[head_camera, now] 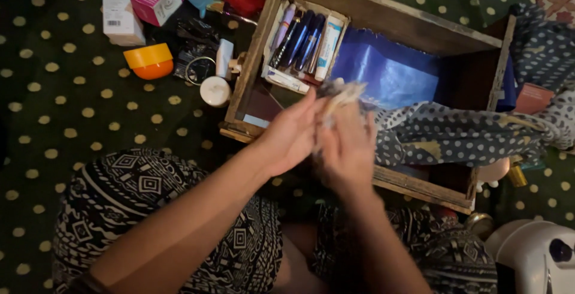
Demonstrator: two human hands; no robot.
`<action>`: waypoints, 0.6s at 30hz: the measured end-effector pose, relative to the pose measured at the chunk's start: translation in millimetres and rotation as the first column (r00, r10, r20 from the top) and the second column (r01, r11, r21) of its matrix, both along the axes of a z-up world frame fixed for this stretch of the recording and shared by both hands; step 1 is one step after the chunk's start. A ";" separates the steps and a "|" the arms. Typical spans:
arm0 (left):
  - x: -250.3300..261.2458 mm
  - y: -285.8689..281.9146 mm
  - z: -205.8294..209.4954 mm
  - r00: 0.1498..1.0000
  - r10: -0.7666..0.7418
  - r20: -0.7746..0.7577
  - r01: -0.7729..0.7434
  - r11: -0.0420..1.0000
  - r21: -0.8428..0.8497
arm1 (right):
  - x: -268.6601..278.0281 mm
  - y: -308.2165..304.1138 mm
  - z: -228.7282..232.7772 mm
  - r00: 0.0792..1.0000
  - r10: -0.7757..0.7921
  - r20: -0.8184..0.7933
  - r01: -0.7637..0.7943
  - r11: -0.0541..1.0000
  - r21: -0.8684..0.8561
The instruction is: Cleaning and organizing various skincare products by wiping them with a cloth and placing them into a wooden storage box.
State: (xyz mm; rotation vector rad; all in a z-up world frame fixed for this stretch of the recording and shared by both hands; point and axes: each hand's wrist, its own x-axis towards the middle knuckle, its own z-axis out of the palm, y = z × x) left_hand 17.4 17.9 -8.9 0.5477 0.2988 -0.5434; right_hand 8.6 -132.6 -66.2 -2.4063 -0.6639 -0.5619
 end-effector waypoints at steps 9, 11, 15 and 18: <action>2.9 4.2 -2.9 1.000 -0.014 0.005 0.014 1.000 -0.009 | 8.7 -1.0 -22.8 0.999 -0.004 -0.054 0.008 0.997 0.083; 4.2 2.5 -3.7 1.000 -0.016 0.005 0.016 1.000 0.001 | 13.2 1.1 -37.7 0.997 -0.006 -0.073 0.013 0.996 0.089; 0.9 18.0 7.8 0.997 0.067 -0.048 -0.063 0.993 0.097 | -19.6 32.8 24.3 0.969 0.107 -0.224 -0.098 0.994 0.052; -5.7 3.4 33.9 0.997 0.071 0.039 -0.080 0.934 0.348 | 5.4 16.7 -5.2 0.946 0.162 -0.282 -0.136 0.985 0.110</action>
